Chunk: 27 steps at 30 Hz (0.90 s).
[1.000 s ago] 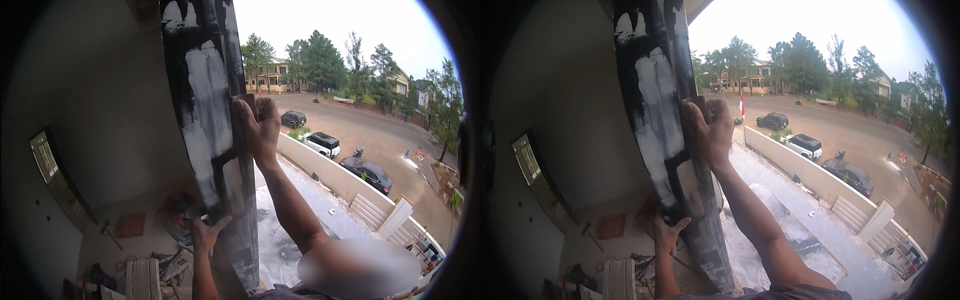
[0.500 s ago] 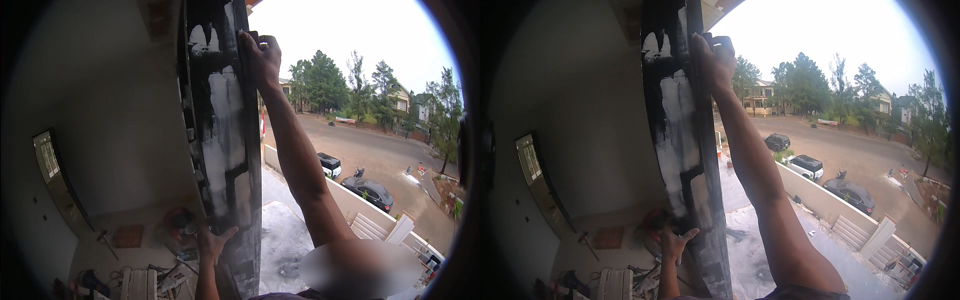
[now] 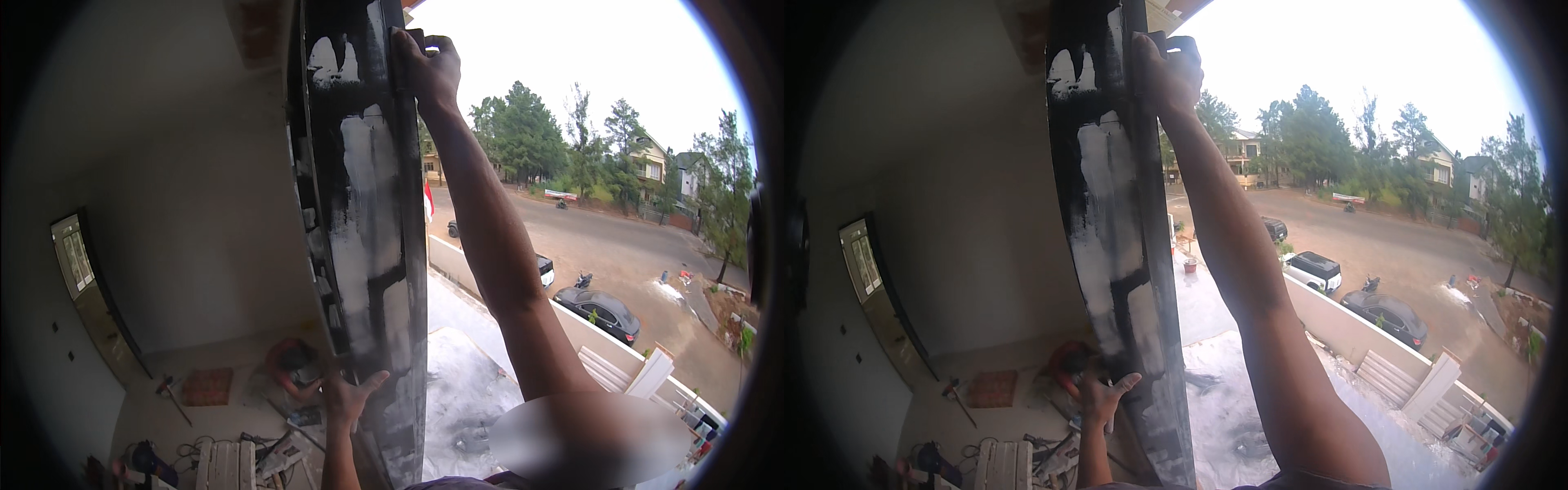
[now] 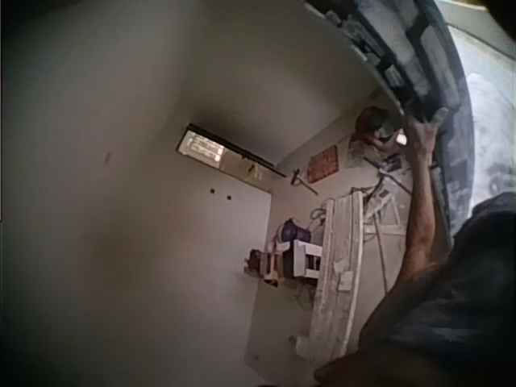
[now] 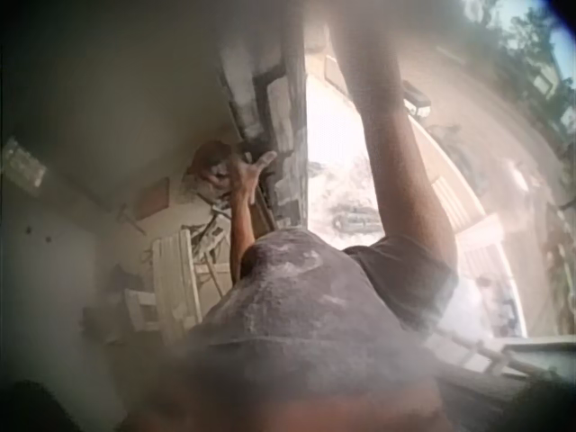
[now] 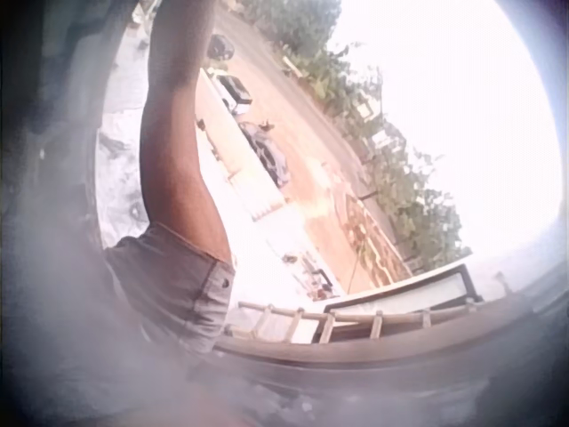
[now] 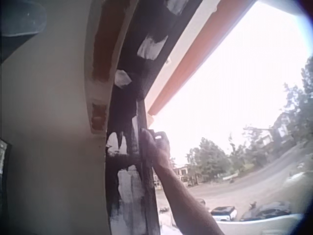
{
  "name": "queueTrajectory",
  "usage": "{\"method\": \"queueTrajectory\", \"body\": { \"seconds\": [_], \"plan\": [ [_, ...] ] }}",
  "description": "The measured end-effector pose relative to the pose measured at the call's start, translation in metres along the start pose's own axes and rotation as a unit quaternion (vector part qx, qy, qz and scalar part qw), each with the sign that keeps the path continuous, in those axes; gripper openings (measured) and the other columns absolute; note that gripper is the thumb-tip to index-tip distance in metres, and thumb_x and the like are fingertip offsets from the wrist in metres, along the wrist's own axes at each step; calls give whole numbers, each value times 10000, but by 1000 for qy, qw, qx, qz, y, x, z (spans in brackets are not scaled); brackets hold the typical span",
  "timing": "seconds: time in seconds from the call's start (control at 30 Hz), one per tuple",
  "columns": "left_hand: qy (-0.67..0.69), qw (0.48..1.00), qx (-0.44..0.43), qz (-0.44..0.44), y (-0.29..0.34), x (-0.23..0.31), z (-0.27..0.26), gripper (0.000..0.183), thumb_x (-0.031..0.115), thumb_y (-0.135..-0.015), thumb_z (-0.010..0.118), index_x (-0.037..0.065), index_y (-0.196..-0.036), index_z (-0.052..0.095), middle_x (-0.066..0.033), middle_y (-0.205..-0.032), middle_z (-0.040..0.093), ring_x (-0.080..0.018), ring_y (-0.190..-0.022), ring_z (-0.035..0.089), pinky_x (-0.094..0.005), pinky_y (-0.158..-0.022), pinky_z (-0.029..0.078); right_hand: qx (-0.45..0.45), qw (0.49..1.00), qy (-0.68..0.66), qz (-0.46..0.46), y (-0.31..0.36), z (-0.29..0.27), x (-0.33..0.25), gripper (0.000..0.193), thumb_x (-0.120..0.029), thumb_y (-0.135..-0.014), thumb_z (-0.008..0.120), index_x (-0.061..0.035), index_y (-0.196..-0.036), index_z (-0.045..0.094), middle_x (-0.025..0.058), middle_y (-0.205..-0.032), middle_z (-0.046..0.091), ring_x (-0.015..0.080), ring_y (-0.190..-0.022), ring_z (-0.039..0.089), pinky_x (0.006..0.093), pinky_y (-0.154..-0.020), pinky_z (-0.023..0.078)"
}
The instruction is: The person smooths a vertical wall surface using a sanding block. They repeatedly rub the block against the wall in vertical and horizontal motions to even out the surface. Another person is visible in the background working on the floor.
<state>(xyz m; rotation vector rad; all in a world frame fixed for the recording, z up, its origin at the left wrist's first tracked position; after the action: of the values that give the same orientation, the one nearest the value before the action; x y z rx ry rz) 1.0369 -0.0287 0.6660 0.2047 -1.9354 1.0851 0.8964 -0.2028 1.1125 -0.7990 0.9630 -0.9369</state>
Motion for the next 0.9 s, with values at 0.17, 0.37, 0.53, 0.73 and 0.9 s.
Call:
{"method": "queueTrajectory", "body": {
  "seconds": [0.17,0.37,0.53,0.73,0.9],
  "plan": [
    [-30,999,13,-2,-5,-4,-11,650,354,-681,906,-8,-1131,609,-124,-1028,690,-239,-945,655,-364,-869,498,38,999,-13,-25,88,-23,41,397,-304,-871,776,14,-987,567,111,-811,687,120,-699,650,265,-606,531],
    [-57,998,18,13,-1,10,-7,688,367,-665,911,-22,-1143,605,-143,-1048,686,-278,-985,654,-376,-860,504,23,999,31,-28,-25,11,-4,423,-296,-873,775,29,-1041,563,119,-818,687,134,-679,661,256,-554,520],
    [-39,998,16,-48,3,7,-17,737,331,-640,927,-35,-1177,580,-172,-1105,669,-290,-1013,650,-388,-902,506,-19,991,-128,42,75,-21,22,367,-288,-889,756,-6,-993,546,118,-828,690,129,-739,673,250,-606,545],
    [-31,999,3,-26,-2,-2,-3,716,326,-648,924,-33,-1167,586,-163,-1080,679,-289,-998,657,-385,-887,510,-23,999,-13,34,-1,-1,-17,433,-312,-881,762,33,-1020,542,159,-863,690,145,-728,670,254,-626,539],
    [-22,1000,1,-2,-5,-3,-5,685,347,-661,916,-30,-1136,599,-151,-1015,697,-286,-921,677,-385,-849,518,-31,998,-39,32,31,-7,11,432,-320,-888,754,28,-1023,537,152,-863,696,136,-733,667,261,-648,538]
  ]
}}
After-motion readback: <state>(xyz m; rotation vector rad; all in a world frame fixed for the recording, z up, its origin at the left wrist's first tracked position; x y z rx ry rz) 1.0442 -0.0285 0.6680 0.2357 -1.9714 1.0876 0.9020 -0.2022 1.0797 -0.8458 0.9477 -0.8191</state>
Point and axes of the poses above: each hand's wrist, its own y-axis away from the middle knuckle, its own z-axis out of the palm, x = y × z, the point moved 3 cm from there along -y, towards the middle knuckle
